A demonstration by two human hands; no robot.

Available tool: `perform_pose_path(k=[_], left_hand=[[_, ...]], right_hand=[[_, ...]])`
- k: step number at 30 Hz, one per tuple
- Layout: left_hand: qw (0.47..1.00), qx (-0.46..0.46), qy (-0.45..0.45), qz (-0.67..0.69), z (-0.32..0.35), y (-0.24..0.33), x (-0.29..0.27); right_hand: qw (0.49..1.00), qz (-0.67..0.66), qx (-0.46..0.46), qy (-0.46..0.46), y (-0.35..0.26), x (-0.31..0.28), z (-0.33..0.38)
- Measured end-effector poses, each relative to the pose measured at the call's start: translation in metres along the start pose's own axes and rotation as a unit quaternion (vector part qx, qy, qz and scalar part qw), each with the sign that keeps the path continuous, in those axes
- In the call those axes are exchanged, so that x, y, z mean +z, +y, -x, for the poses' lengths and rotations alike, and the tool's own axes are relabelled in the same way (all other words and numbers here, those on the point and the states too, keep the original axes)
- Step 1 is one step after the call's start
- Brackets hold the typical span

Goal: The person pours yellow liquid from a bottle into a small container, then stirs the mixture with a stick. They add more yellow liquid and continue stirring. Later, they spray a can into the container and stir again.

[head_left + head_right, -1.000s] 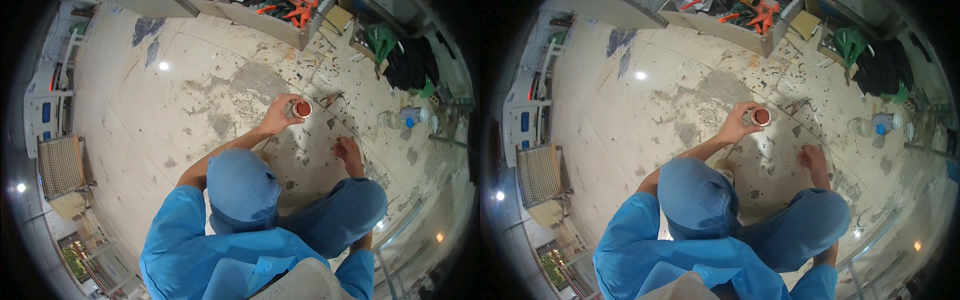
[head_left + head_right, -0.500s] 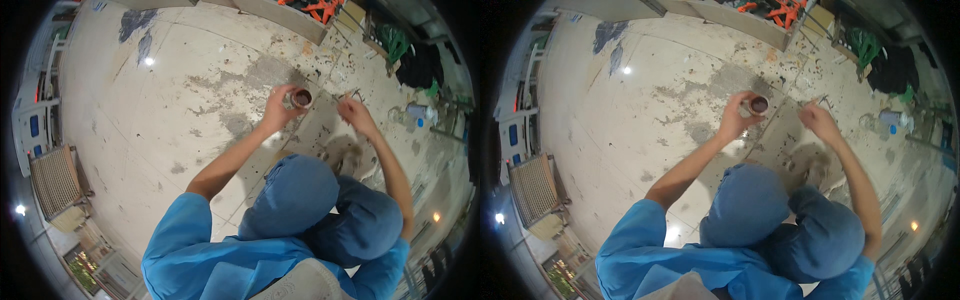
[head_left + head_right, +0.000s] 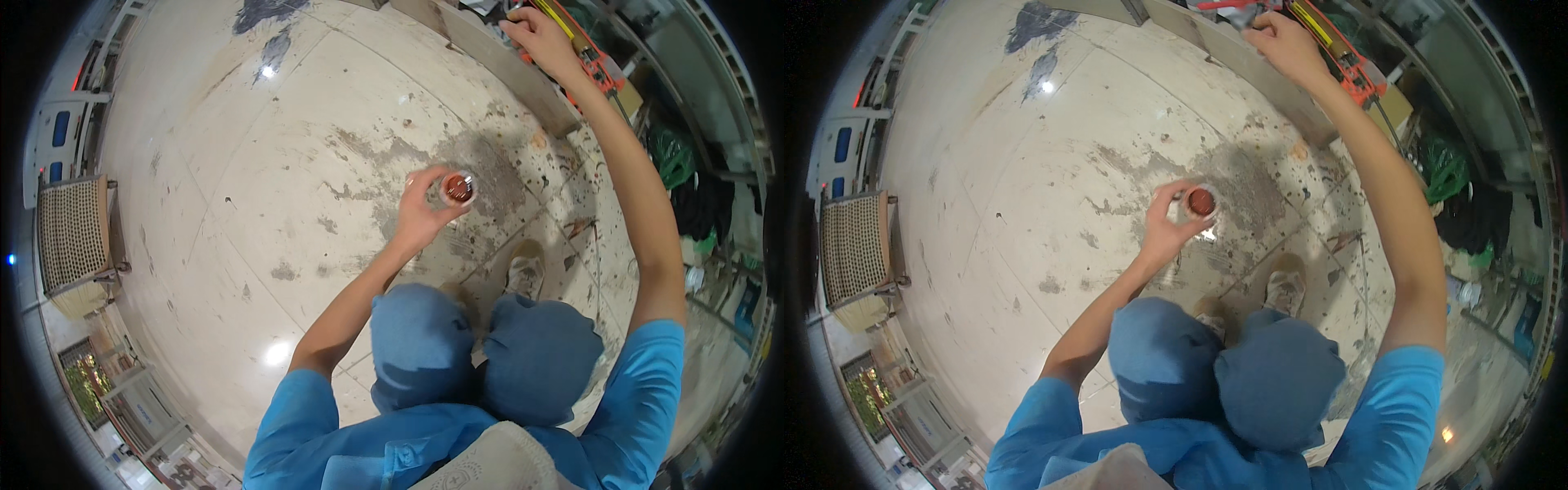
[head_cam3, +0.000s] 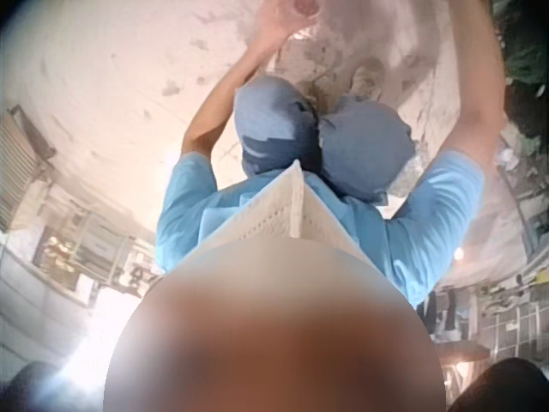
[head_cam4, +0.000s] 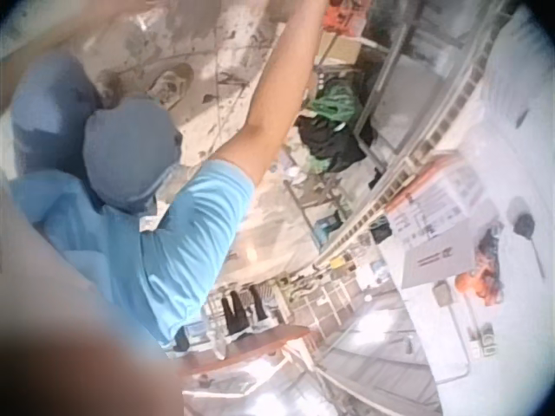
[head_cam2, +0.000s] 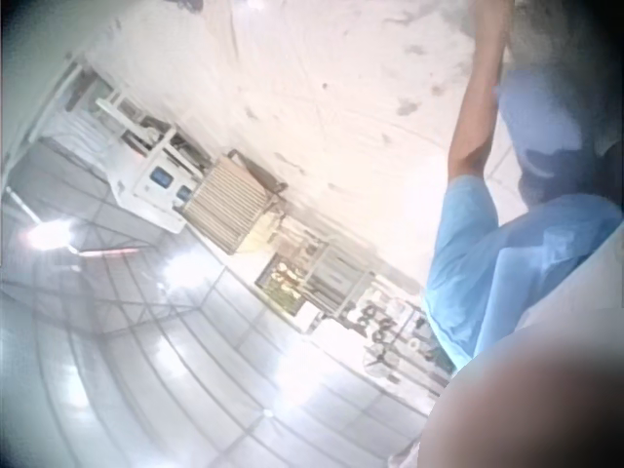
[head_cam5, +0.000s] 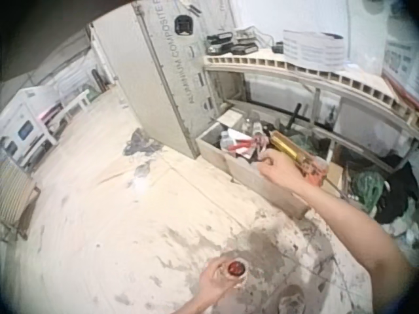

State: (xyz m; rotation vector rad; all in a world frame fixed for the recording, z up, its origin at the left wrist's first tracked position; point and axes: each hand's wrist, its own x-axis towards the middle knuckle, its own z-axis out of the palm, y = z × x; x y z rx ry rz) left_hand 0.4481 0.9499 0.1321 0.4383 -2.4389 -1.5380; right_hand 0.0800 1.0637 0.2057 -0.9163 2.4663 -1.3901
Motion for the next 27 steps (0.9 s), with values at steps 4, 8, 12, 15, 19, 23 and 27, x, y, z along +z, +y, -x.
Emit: perform_pose_path(k=[4, 8, 12, 15, 19, 23, 27], left_hand=[[0.995, -0.066, 0.057, -0.054, 0.056, -0.037, -0.038], [0.975, -0.148, 0.146, -0.08, 0.122, -0.047, -0.058], [0.942, -0.24, 0.233, -0.029, 0.172, -0.038, -0.054], [0.928, -0.259, 0.268, -0.002, 0.189, -0.03, -0.051], [0.925, -0.276, 0.26, 0.003, 0.191, -0.009, -0.047], [0.944, -0.239, 0.229, -0.013, 0.155, 0.022, -0.041], [0.968, -0.17, 0.174, -0.058, 0.097, 0.058, -0.048]], right_hand=[[0.997, 0.081, 0.009, -0.01, -0.005, 0.036, -0.075], [0.997, 0.062, -0.033, 0.022, 0.019, 0.077, -0.172], [0.969, 0.235, -0.064, 0.046, 0.063, 0.12, -0.256], [0.965, 0.257, -0.048, 0.004, 0.08, 0.129, -0.282], [0.961, 0.226, -0.135, 0.09, 0.052, 0.097, -0.269], [0.966, 0.18, -0.155, 0.106, -0.025, 0.044, -0.232], [0.949, 0.18, -0.22, 0.139, -0.098, -0.001, -0.192]])
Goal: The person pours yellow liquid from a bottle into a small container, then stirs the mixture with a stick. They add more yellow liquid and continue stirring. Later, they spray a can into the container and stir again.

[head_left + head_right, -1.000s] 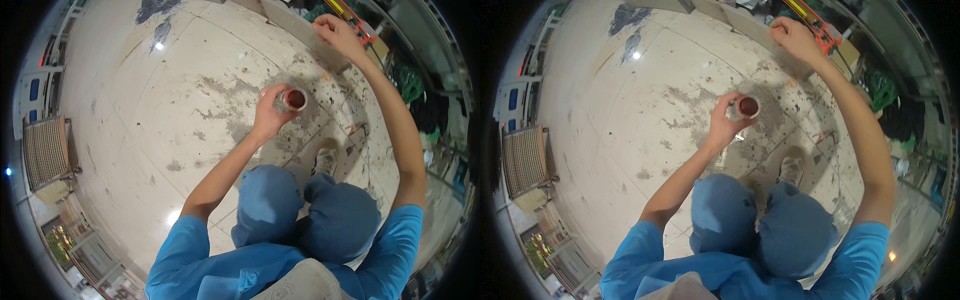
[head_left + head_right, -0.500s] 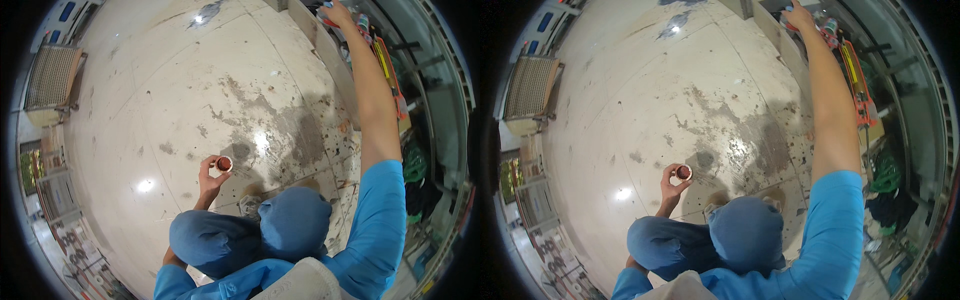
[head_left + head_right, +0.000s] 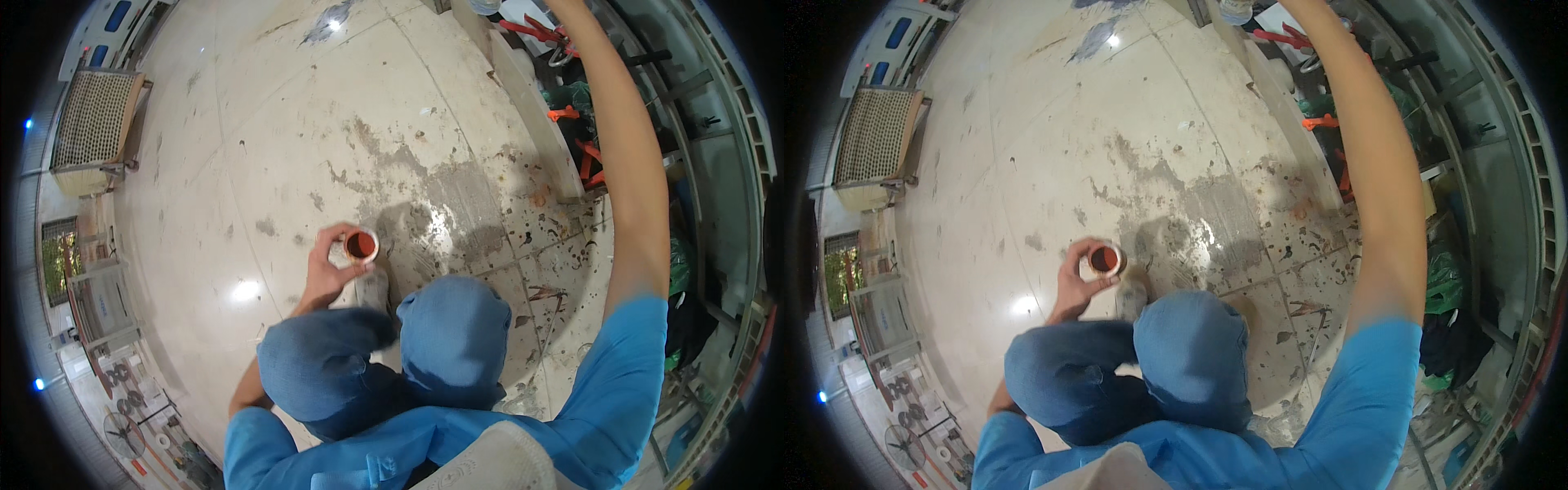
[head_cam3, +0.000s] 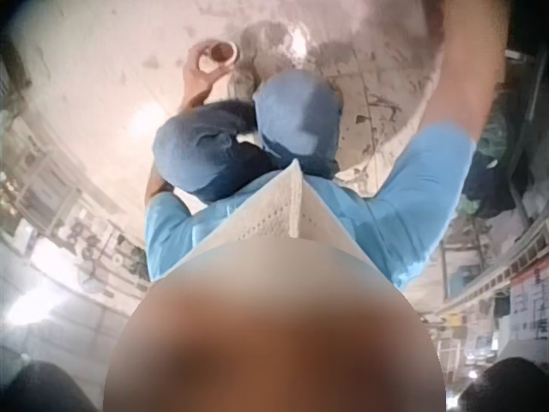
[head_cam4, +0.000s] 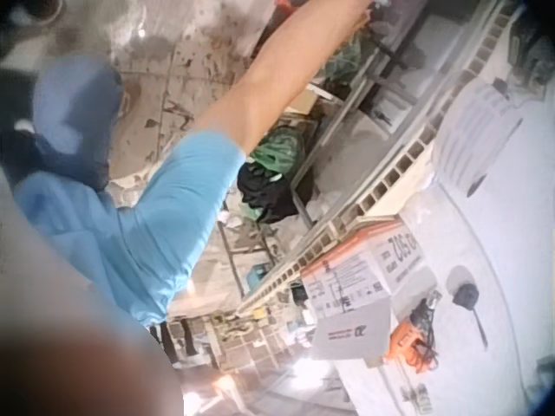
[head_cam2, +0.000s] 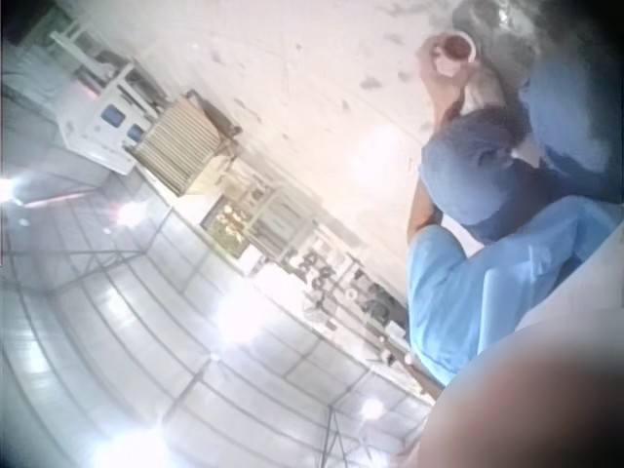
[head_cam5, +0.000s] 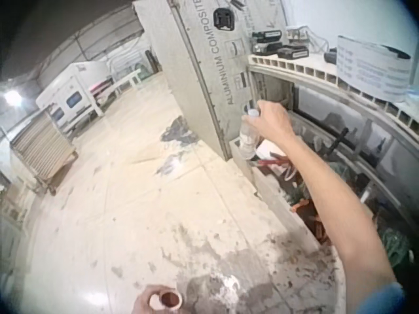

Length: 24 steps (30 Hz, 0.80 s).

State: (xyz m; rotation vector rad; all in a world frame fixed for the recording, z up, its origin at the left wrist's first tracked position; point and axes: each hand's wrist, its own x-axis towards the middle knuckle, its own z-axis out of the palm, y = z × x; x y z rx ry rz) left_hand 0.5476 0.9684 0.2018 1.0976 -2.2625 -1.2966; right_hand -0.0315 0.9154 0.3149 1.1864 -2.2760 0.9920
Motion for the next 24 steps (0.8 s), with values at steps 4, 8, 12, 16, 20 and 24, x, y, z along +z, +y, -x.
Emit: perform_pose_path(k=[4, 8, 12, 16, 20, 24], left_hand=[[0.998, 0.056, -0.001, 0.026, -0.038, 0.036, 0.005], [0.988, 0.057, -0.074, 0.119, -0.064, 0.045, 0.036], [0.981, 0.083, -0.081, 0.158, -0.081, 0.043, 0.057], [0.975, 0.076, -0.104, 0.183, -0.098, 0.031, 0.076], [0.98, 0.078, -0.117, 0.14, -0.119, 0.02, 0.09], [0.977, 0.161, -0.126, 0.054, -0.145, 0.024, 0.099]], right_hand=[[0.995, -0.096, 0.031, -0.011, -0.033, -0.041, 0.032], [0.981, -0.163, 0.084, -0.064, -0.031, -0.046, 0.121], [0.964, -0.174, 0.127, -0.157, -0.027, -0.038, 0.226], [0.988, -0.083, 0.102, -0.087, -0.02, -0.024, 0.311], [0.966, -0.124, 0.199, -0.11, -0.002, -0.02, 0.364], [0.93, -0.227, 0.259, -0.131, 0.004, -0.005, 0.403]])
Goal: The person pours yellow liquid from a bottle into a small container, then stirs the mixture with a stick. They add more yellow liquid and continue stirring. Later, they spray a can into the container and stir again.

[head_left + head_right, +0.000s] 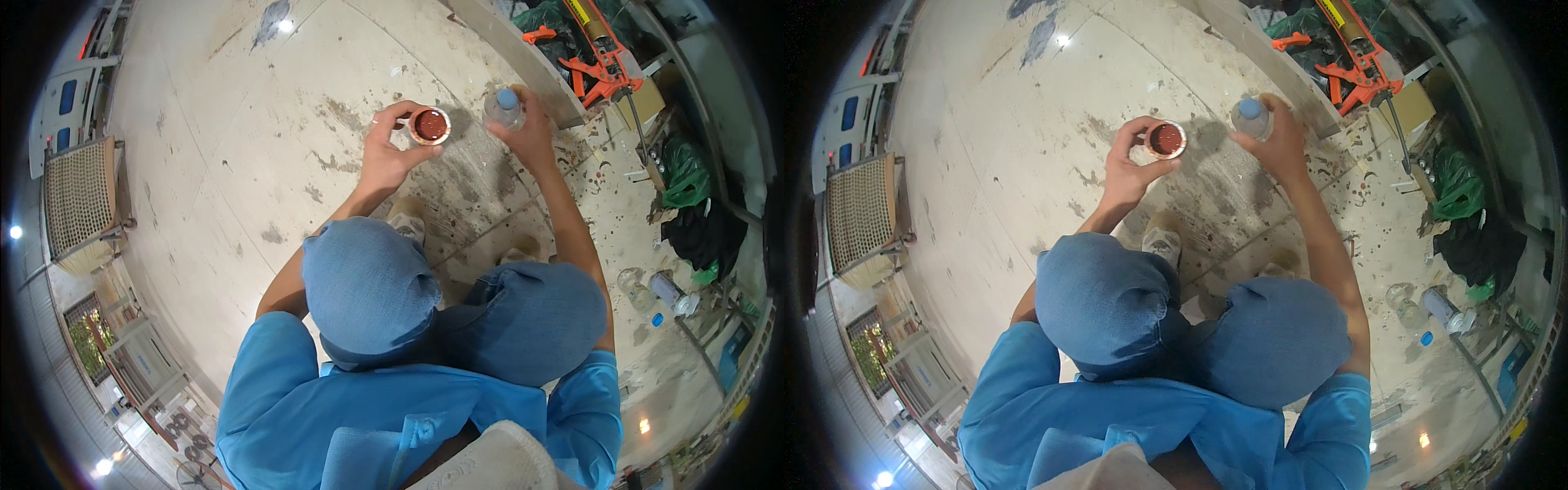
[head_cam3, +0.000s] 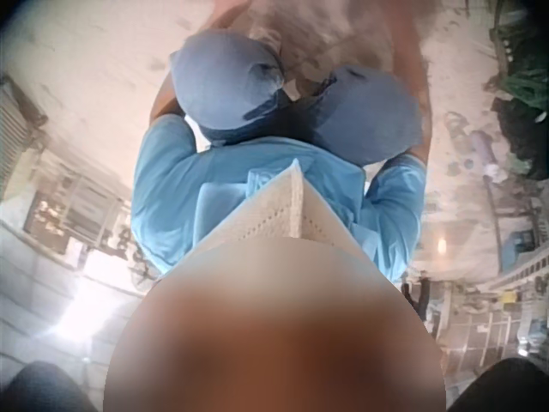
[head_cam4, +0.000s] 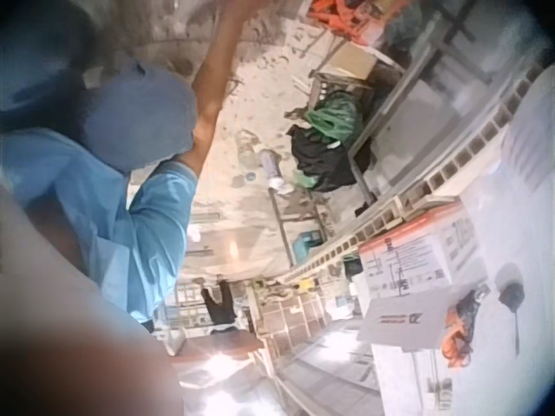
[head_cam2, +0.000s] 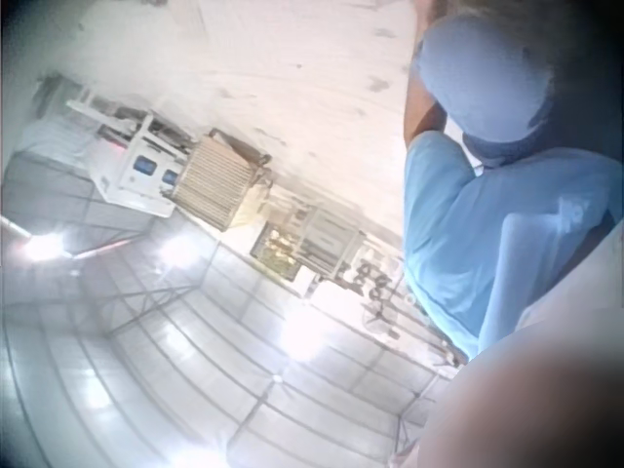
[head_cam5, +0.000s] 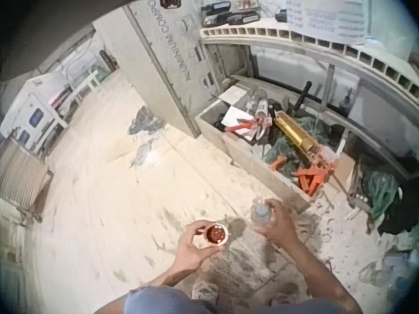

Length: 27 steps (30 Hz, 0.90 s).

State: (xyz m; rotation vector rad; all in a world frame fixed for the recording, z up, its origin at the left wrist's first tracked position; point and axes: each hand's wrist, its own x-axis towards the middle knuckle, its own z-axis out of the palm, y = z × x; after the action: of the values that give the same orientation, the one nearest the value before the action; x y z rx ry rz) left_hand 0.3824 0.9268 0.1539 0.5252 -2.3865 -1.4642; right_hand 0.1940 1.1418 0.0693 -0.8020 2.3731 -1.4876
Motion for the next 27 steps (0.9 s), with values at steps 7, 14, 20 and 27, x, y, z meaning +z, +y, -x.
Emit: perform_pose_path(k=[7, 14, 20, 27], left_hand=[[0.998, 0.037, -0.017, -0.045, -0.037, -0.014, 0.006], [0.998, 0.037, 0.01, -0.051, -0.046, -0.04, 0.022], [0.997, 0.074, -0.009, -0.031, -0.044, -0.042, 0.054], [0.994, 0.11, -0.016, 0.009, -0.037, -0.044, 0.084]], right_hand=[[0.989, -0.107, 0.102, -0.027, 0.016, 0.025, 0.002], [0.959, -0.136, 0.163, -0.189, -0.031, -0.05, 0.033], [0.921, -0.013, 0.25, -0.298, -0.088, -0.087, 0.047], [0.9, 0.014, 0.305, -0.311, -0.126, -0.099, 0.045]])
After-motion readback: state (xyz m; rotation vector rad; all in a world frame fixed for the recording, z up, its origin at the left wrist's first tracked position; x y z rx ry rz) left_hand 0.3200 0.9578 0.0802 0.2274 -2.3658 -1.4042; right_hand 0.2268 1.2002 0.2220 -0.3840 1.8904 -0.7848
